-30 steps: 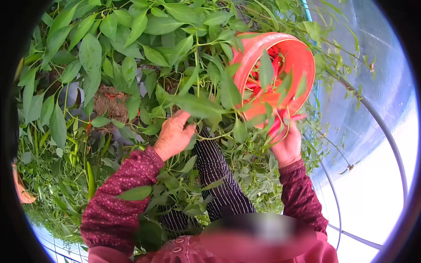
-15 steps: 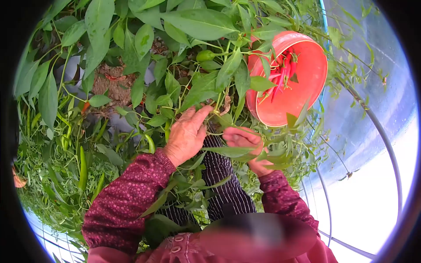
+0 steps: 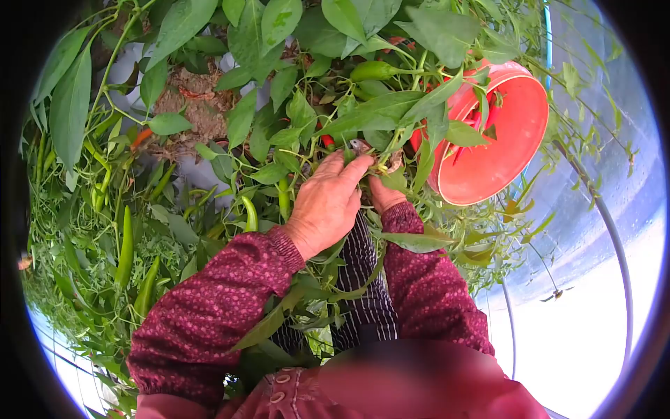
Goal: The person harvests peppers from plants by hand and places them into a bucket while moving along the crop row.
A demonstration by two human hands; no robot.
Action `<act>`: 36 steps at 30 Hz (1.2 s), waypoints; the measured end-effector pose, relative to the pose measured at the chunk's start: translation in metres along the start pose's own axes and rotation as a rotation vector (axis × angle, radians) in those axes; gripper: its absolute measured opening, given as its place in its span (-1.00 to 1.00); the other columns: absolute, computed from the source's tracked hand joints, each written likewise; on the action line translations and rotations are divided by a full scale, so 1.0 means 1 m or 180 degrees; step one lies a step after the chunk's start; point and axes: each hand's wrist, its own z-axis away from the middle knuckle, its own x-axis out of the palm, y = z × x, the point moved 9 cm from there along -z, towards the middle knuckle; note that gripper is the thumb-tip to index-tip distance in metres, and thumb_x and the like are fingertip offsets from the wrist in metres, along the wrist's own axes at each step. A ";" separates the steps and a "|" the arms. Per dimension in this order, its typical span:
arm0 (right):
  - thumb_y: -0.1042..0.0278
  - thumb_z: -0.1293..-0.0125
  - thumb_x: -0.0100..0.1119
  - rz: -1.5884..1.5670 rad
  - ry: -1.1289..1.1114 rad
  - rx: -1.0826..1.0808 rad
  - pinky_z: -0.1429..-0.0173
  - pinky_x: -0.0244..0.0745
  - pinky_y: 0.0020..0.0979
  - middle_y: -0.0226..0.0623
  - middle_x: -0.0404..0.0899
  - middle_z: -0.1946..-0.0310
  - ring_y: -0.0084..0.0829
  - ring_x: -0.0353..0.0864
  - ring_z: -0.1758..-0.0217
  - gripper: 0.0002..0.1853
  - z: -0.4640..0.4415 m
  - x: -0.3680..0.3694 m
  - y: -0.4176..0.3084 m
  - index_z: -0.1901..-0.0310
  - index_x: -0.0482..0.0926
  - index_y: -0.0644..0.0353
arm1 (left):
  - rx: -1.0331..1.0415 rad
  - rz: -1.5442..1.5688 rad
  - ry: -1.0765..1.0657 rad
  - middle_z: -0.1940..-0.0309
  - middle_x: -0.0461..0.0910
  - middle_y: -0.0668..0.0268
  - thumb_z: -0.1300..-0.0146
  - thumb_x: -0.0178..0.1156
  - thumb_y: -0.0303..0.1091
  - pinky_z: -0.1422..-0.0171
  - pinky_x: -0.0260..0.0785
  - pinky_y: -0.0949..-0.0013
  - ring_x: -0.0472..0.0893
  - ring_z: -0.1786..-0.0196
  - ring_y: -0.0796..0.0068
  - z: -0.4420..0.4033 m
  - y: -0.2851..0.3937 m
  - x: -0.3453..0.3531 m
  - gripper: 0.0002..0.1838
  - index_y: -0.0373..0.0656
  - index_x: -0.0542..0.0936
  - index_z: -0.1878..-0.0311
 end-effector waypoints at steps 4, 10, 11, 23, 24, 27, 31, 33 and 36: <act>0.28 -0.31 -0.04 0.0122 0.0043 -0.0078 -0.08 0.39 -0.22 -0.10 0.55 0.08 -0.14 0.51 0.03 -0.71 -0.005 0.000 0.002 0.01 0.46 0.22 | -0.0045 -0.0012 -0.0007 -0.10 0.39 -0.16 -0.08 0.10 -0.51 -0.28 0.28 0.07 0.37 -0.21 -0.17 0.000 -0.002 0.000 -0.47 -0.14 0.36 -0.20; 0.28 -0.31 -0.04 0.0291 0.0110 -0.0174 -0.05 0.42 -0.24 -0.11 0.56 0.09 -0.16 0.53 0.05 -0.71 -0.003 -0.003 0.009 0.01 0.46 0.21 | -0.0014 -0.0102 0.0033 -0.07 0.40 -0.18 -0.08 0.10 -0.51 -0.27 0.29 0.07 0.39 -0.19 -0.17 -0.001 0.001 -0.001 -0.49 -0.17 0.37 -0.17; 0.28 -0.31 -0.03 0.0325 0.0125 -0.0196 -0.05 0.43 -0.24 -0.11 0.56 0.09 -0.17 0.53 0.05 -0.71 -0.002 -0.002 0.011 0.01 0.46 0.21 | -0.0022 -0.0096 0.0042 -0.07 0.40 -0.18 -0.08 0.10 -0.51 -0.27 0.29 0.07 0.39 -0.19 -0.17 -0.001 0.000 0.000 -0.49 -0.17 0.37 -0.17; 0.29 -0.31 -0.02 0.1148 0.0439 -0.0533 0.01 0.49 -0.28 -0.14 0.57 0.09 -0.22 0.57 0.10 -0.72 0.026 -0.023 0.049 0.00 0.46 0.19 | 0.0005 -0.0118 0.0034 -0.09 0.39 -0.19 -0.11 0.08 -0.49 -0.25 0.30 0.09 0.40 -0.19 -0.14 0.000 -0.001 0.002 -0.51 -0.17 0.37 -0.18; 0.29 -0.31 -0.02 0.1306 0.0471 -0.0592 0.02 0.50 -0.28 -0.14 0.57 0.09 -0.23 0.57 0.10 -0.72 0.027 -0.025 0.052 0.00 0.46 0.19 | 0.0009 -0.0162 0.0075 -0.08 0.40 -0.18 -0.11 0.08 -0.50 -0.24 0.31 0.09 0.40 -0.18 -0.14 0.000 -0.002 0.001 -0.51 -0.17 0.37 -0.18; 0.29 -0.31 -0.01 0.1510 0.0507 -0.0685 0.03 0.51 -0.29 -0.15 0.57 0.09 -0.24 0.58 0.11 -0.72 0.031 -0.027 0.061 0.00 0.46 0.19 | 0.0014 -0.0148 0.0121 -0.06 0.42 -0.15 -0.11 0.08 -0.50 -0.22 0.33 0.09 0.41 -0.17 -0.13 -0.001 -0.002 -0.001 -0.51 -0.15 0.37 -0.17; 0.47 -0.19 0.04 -0.3346 0.0092 0.0697 -0.03 0.47 -0.28 -0.13 0.55 0.10 -0.27 0.55 0.09 -0.70 0.034 -0.026 0.067 0.01 0.49 0.18 | -0.0006 0.0039 0.0059 -0.05 0.44 -0.10 -0.10 0.08 -0.52 -0.21 0.35 0.10 0.43 -0.15 -0.10 -0.003 -0.002 -0.004 -0.52 -0.13 0.40 -0.16; 0.42 -0.30 0.02 -0.4578 0.0073 0.1035 0.18 0.66 -0.33 -0.14 0.59 0.17 -0.32 0.65 0.27 -0.76 0.038 -0.027 0.052 0.01 0.48 0.23 | -0.0023 0.0067 0.0062 -0.05 0.45 -0.10 -0.10 0.08 -0.52 -0.21 0.35 0.11 0.44 -0.15 -0.09 -0.003 -0.004 -0.005 -0.53 -0.13 0.41 -0.15; 0.45 -0.36 -0.02 -0.0593 -0.0031 -0.0285 0.05 0.63 -0.36 -0.18 0.58 0.05 -0.39 0.63 0.09 -0.74 0.041 -0.059 0.032 -0.04 0.49 0.28 | -0.0008 0.0094 0.0077 -0.04 0.46 -0.10 -0.09 0.09 -0.52 -0.21 0.35 0.12 0.45 -0.14 -0.08 -0.003 -0.006 -0.005 -0.54 -0.12 0.44 -0.13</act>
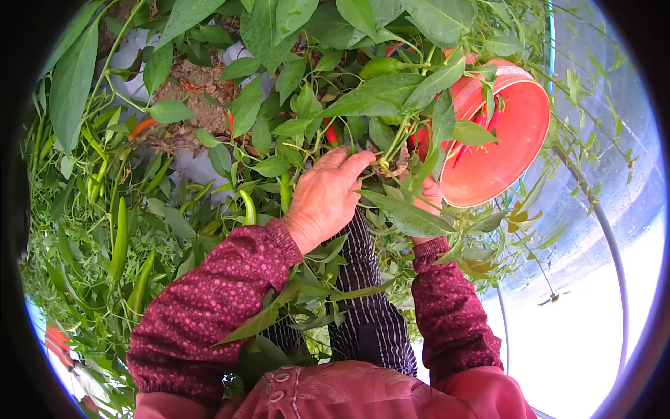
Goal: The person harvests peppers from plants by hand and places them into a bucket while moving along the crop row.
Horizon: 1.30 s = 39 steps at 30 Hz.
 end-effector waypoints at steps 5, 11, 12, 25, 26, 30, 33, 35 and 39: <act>0.52 -0.34 0.03 -0.1173 0.0394 0.0773 -0.06 0.57 -0.42 -0.26 0.57 0.04 -0.44 0.59 0.03 -0.71 -0.010 -0.012 -0.059 -0.09 0.47 0.25 | 0.0012 0.0049 0.0084 -0.05 0.46 -0.11 -0.06 0.10 -0.54 -0.20 0.37 0.11 0.47 -0.13 -0.09 0.001 -0.001 -0.003 -0.54 -0.10 0.47 -0.10; 0.33 -0.33 0.06 -0.2113 0.0985 0.0856 0.17 0.46 -0.42 -0.32 0.54 0.24 -0.51 0.50 0.24 -0.72 0.001 -0.025 -0.045 -0.04 0.46 0.18 | -0.0022 0.0118 0.0212 -0.02 0.52 0.01 -0.05 0.09 -0.54 -0.08 0.45 0.14 0.54 -0.02 0.00 -0.001 -0.003 -0.011 -0.56 -0.10 0.50 -0.07; 0.32 -0.36 0.05 -0.1581 0.1066 0.0916 0.14 0.48 -0.44 -0.33 0.54 0.30 -0.51 0.51 0.26 -0.74 -0.001 -0.047 -0.043 -0.01 0.47 0.25 | -0.0087 0.0154 0.0117 0.02 0.54 0.06 -0.06 0.09 -0.55 -0.10 0.43 0.14 0.54 -0.01 0.02 -0.004 -0.008 -0.010 -0.58 -0.14 0.49 -0.06; 0.40 -0.28 0.00 -0.1262 -0.0844 0.2050 0.42 0.39 -0.49 -0.38 0.53 0.42 -0.55 0.47 0.49 -0.82 -0.041 0.044 -0.074 0.16 0.54 0.23 | -0.0170 0.0248 0.0207 0.00 0.54 0.07 -0.09 0.09 -0.50 -0.21 0.35 0.18 0.50 -0.09 0.05 -0.015 -0.003 -0.016 -0.60 -0.18 0.49 -0.06; 0.40 -0.28 0.00 -0.1272 -0.0840 0.2050 0.42 0.39 -0.49 -0.38 0.53 0.42 -0.55 0.47 0.49 -0.82 -0.044 0.053 -0.053 0.16 0.54 0.23 | -0.0160 0.0229 0.0236 0.00 0.53 0.06 -0.09 0.09 -0.50 -0.20 0.35 0.18 0.50 -0.08 0.04 -0.015 -0.003 -0.017 -0.60 -0.18 0.49 -0.07; 0.30 -0.16 0.10 0.0850 -0.0900 -0.0388 0.31 0.45 -0.24 -0.18 0.58 0.44 -0.19 0.53 0.44 -0.73 -0.072 0.057 -0.077 0.11 0.58 0.15 | -0.0214 0.0229 0.0301 0.03 0.53 0.03 -0.08 0.10 -0.49 -0.17 0.37 0.16 0.51 -0.05 0.02 -0.013 -0.004 -0.018 -0.59 -0.17 0.48 -0.07; 0.27 -0.03 0.17 0.0324 -0.1054 0.0053 0.19 0.46 -0.18 -0.13 0.61 0.32 -0.14 0.59 0.31 -0.65 -0.080 0.064 -0.045 0.09 0.57 0.11 | -0.0245 0.0326 0.0298 0.07 0.53 0.03 -0.07 0.10 -0.48 -0.15 0.37 0.13 0.51 -0.03 0.00 -0.011 -0.005 -0.011 -0.59 -0.16 0.48 -0.07; 0.23 -0.02 0.18 0.0612 -0.1711 0.0532 0.17 0.45 -0.17 -0.15 0.61 0.29 -0.17 0.60 0.30 -0.58 -0.076 0.080 -0.021 0.01 0.55 0.05 | -0.0133 0.0294 0.0478 0.11 0.53 0.03 -0.08 0.09 -0.48 -0.12 0.38 0.11 0.51 -0.01 -0.01 -0.013 -0.002 -0.014 -0.60 -0.16 0.48 -0.05; 0.20 -0.07 0.18 0.1428 -0.1152 -0.0619 -0.02 0.40 -0.13 -0.11 0.59 0.16 -0.17 0.57 0.09 -0.57 -0.074 0.089 -0.027 -0.02 0.53 0.08 | -0.0156 0.0208 0.0387 0.11 0.53 0.03 -0.08 0.09 -0.48 -0.13 0.37 0.11 0.50 -0.01 -0.01 -0.014 -0.001 -0.017 -0.64 -0.21 0.48 -0.01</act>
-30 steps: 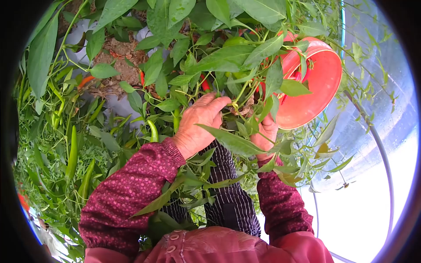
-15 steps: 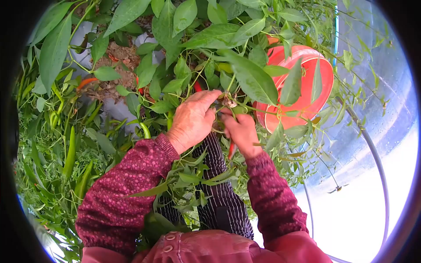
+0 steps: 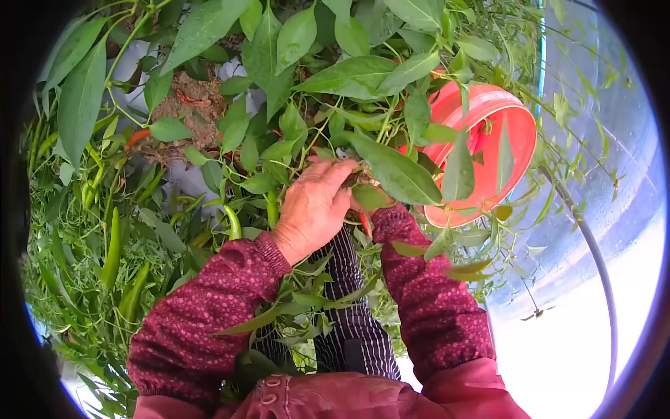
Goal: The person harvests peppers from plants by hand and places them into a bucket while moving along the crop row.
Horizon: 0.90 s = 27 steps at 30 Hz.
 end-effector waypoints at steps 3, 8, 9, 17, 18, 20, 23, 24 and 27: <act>0.19 -0.08 0.18 0.0057 0.0090 0.0009 -0.07 0.37 -0.12 -0.11 0.58 0.13 -0.16 0.54 0.04 -0.58 0.002 0.016 0.002 -0.01 0.53 0.09 | 0.0097 0.0016 0.0103 0.11 0.52 0.03 -0.08 0.09 -0.48 -0.12 0.36 0.11 0.50 0.00 -0.02 -0.001 0.002 -0.003 -0.67 -0.24 0.48 0.03; 0.17 -0.10 0.17 -0.0017 0.0286 -0.0173 -0.15 0.33 -0.11 -0.11 0.57 0.09 -0.15 0.50 -0.05 -0.58 0.014 0.031 -0.004 -0.01 0.53 0.10 | 0.0105 0.0013 -0.0025 0.10 0.51 0.00 -0.08 0.10 -0.49 -0.11 0.38 0.11 0.49 0.00 -0.03 0.000 0.001 0.001 -0.70 -0.25 0.47 0.07; 0.13 -0.11 0.17 -0.0770 0.0463 -0.0181 -0.26 0.22 -0.12 -0.14 0.53 0.01 -0.12 0.41 -0.17 -0.57 0.013 0.026 -0.005 0.00 0.52 0.13 | 0.0129 -0.0004 -0.0013 0.09 0.51 0.00 -0.09 0.10 -0.49 -0.11 0.39 0.12 0.50 -0.01 -0.02 0.000 0.002 0.002 -0.69 -0.23 0.47 0.05; 0.22 -0.14 0.17 0.0799 -0.0143 0.0071 -0.12 0.39 -0.21 -0.12 0.57 0.09 -0.16 0.53 0.00 -0.65 0.016 0.044 0.011 0.04 0.55 0.16 | 0.0257 -0.0069 0.0130 0.12 0.55 0.03 -0.10 0.11 -0.47 -0.09 0.41 0.15 0.53 0.01 0.02 -0.002 0.006 -0.003 -0.68 -0.21 0.48 0.02; 0.23 -0.15 0.17 0.0581 -0.0077 0.0111 -0.11 0.40 -0.21 -0.12 0.58 0.10 -0.16 0.54 0.01 -0.66 0.016 0.040 0.006 0.05 0.55 0.17 | 0.0235 -0.0079 0.0066 0.14 0.55 0.04 -0.10 0.11 -0.47 -0.07 0.42 0.16 0.54 0.02 0.04 -0.002 0.005 -0.001 -0.69 -0.22 0.49 0.03; 0.25 -0.16 0.16 0.0233 0.0038 0.0203 -0.08 0.42 -0.22 -0.12 0.59 0.12 -0.17 0.55 0.04 -0.67 0.019 0.026 -0.004 0.06 0.55 0.18 | 0.0342 -0.0093 0.0248 0.17 0.55 0.05 -0.11 0.09 -0.46 -0.04 0.43 0.15 0.55 0.04 0.06 0.001 0.003 0.001 -0.69 -0.23 0.49 0.04; 0.28 -0.17 0.16 -0.0366 0.0176 0.0398 -0.05 0.44 -0.22 -0.12 0.60 0.16 -0.18 0.57 0.08 -0.70 0.025 0.004 -0.014 0.07 0.56 0.20 | 0.0244 -0.0054 0.0091 0.20 0.54 0.10 -0.05 0.10 -0.46 0.00 0.43 0.17 0.54 0.09 0.09 0.001 0.001 0.006 -0.68 -0.21 0.50 0.06; 0.29 -0.18 0.15 -0.0574 0.0227 0.0460 -0.04 0.45 -0.23 -0.12 0.60 0.17 -0.18 0.58 0.09 -0.70 0.026 -0.003 -0.018 0.08 0.56 0.21 | 0.0153 -0.0003 -0.0018 0.20 0.54 0.11 -0.02 0.11 -0.47 0.00 0.43 0.18 0.54 0.09 0.10 0.000 -0.002 0.011 -0.67 -0.20 0.50 0.07; 0.32 -0.20 0.15 -0.1285 0.0299 0.0765 0.00 0.47 -0.24 -0.12 0.61 0.20 -0.19 0.59 0.13 -0.73 0.034 -0.022 -0.023 0.09 0.57 0.23 | 0.0071 0.0005 -0.0192 0.20 0.54 0.11 -0.02 0.11 -0.47 0.00 0.42 0.18 0.54 0.09 0.10 -0.004 -0.002 0.011 -0.67 -0.19 0.51 0.07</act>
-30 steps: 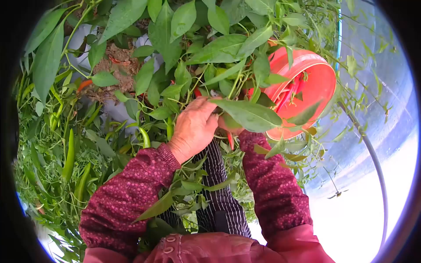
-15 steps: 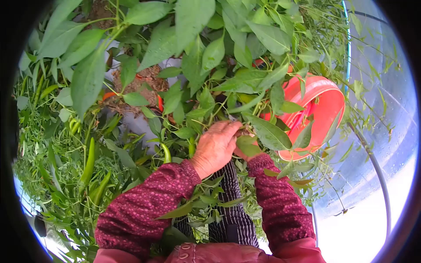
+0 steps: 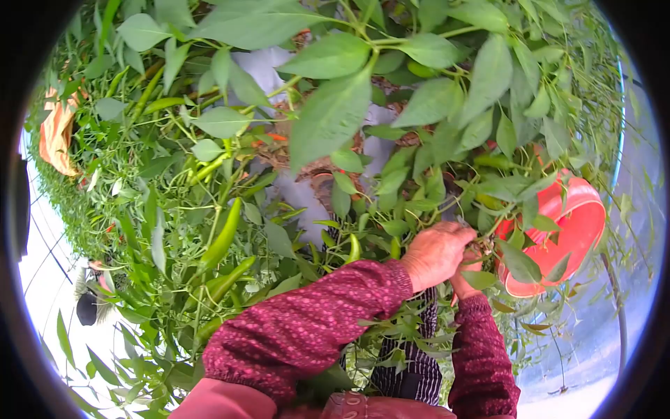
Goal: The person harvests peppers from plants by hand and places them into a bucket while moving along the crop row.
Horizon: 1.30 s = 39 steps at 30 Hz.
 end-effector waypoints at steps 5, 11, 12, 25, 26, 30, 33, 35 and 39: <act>0.39 -0.32 0.08 -0.0613 0.0280 0.0528 0.33 0.49 -0.47 -0.24 0.62 0.31 -0.47 0.63 0.31 -0.81 0.024 -0.025 -0.002 0.13 0.56 0.30 | -0.0062 0.0215 0.0010 0.15 0.54 0.06 -0.07 0.08 -0.45 -0.03 0.41 0.15 0.54 0.05 0.07 -0.007 -0.007 -0.007 -0.70 -0.20 0.52 0.08; 0.37 -0.41 -0.02 -0.1444 0.0322 0.0788 0.51 0.33 -0.67 -0.39 0.58 0.26 -0.60 0.63 0.31 -0.80 0.036 -0.036 -0.014 0.04 0.52 0.25 | -0.0306 -0.0064 -0.0182 0.10 0.54 0.05 -0.09 0.05 -0.45 -0.08 0.39 0.14 0.54 0.03 0.06 -0.010 -0.010 -0.007 -0.66 -0.24 0.48 0.01; 0.37 -0.41 -0.02 -0.1364 0.0492 0.0643 0.54 0.31 -0.67 -0.42 0.57 0.23 -0.61 0.62 0.32 -0.80 0.040 -0.045 -0.021 0.04 0.52 0.23 | -0.0295 -0.0091 -0.0092 0.11 0.54 0.05 -0.10 0.05 -0.45 -0.05 0.40 0.13 0.55 0.06 0.05 -0.008 -0.007 -0.011 -0.67 -0.23 0.48 0.02; 0.23 -0.46 -0.09 -0.2770 0.0343 0.0525 0.36 0.38 -0.63 -0.32 0.59 0.19 -0.66 0.49 0.34 -0.80 0.036 -0.095 0.003 0.18 0.47 0.14 | -0.0789 -0.1030 0.0067 0.38 0.62 0.11 -0.18 0.10 -0.29 0.16 0.48 0.15 0.62 0.30 0.06 -0.013 -0.068 -0.051 -0.79 -0.07 0.58 0.13; 0.22 -0.47 -0.09 -0.2778 0.0628 0.0549 0.39 0.34 -0.65 -0.36 0.59 0.27 -0.68 0.45 0.41 -0.80 0.037 -0.117 0.002 0.20 0.47 0.13 | -0.0823 -0.1057 0.0086 0.38 0.62 0.11 -0.19 0.11 -0.30 0.16 0.48 0.16 0.62 0.30 0.07 -0.019 -0.056 -0.055 -0.80 -0.08 0.58 0.14; 0.21 -0.47 -0.09 -0.2527 0.1201 0.0450 0.43 0.25 -0.69 -0.47 0.55 0.39 -0.74 0.38 0.48 -0.80 0.027 -0.183 0.007 0.22 0.47 0.10 | -0.0641 -0.1182 0.0298 0.37 0.62 0.10 -0.20 0.13 -0.37 0.16 0.49 0.22 0.63 0.29 0.08 -0.041 -0.002 -0.074 -0.83 -0.12 0.57 0.15; 0.25 -0.46 -0.06 -0.1652 0.1749 0.0016 0.35 0.27 -0.65 -0.52 0.48 0.39 -0.76 0.32 0.40 -0.81 0.009 -0.204 0.035 0.18 0.49 0.15 | -0.0286 -0.1053 0.0551 0.36 0.63 0.09 -0.20 0.13 -0.42 0.18 0.49 0.25 0.64 0.28 0.10 -0.057 0.028 -0.081 -0.85 -0.14 0.57 0.16; 0.31 -0.45 -0.08 -0.1280 0.1819 0.0145 0.27 0.26 -0.63 -0.61 0.40 0.42 -0.75 0.29 0.38 -0.83 -0.006 -0.211 0.058 0.14 0.49 0.18 | -0.0116 -0.1026 0.0594 0.33 0.62 0.08 -0.21 0.12 -0.46 0.17 0.49 0.27 0.64 0.28 0.12 -0.072 0.068 -0.090 -0.86 -0.18 0.57 0.17; 0.42 -0.38 0.01 -0.1111 0.1081 0.0070 0.11 0.38 -0.52 -0.47 0.47 0.35 -0.65 0.40 0.27 -0.85 -0.047 -0.175 0.121 0.08 0.48 0.24 | 0.0765 -0.1090 0.0937 0.30 0.61 0.07 -0.20 0.14 -0.49 0.15 0.48 0.29 0.63 0.26 0.13 -0.098 0.139 -0.125 -0.84 -0.24 0.56 0.14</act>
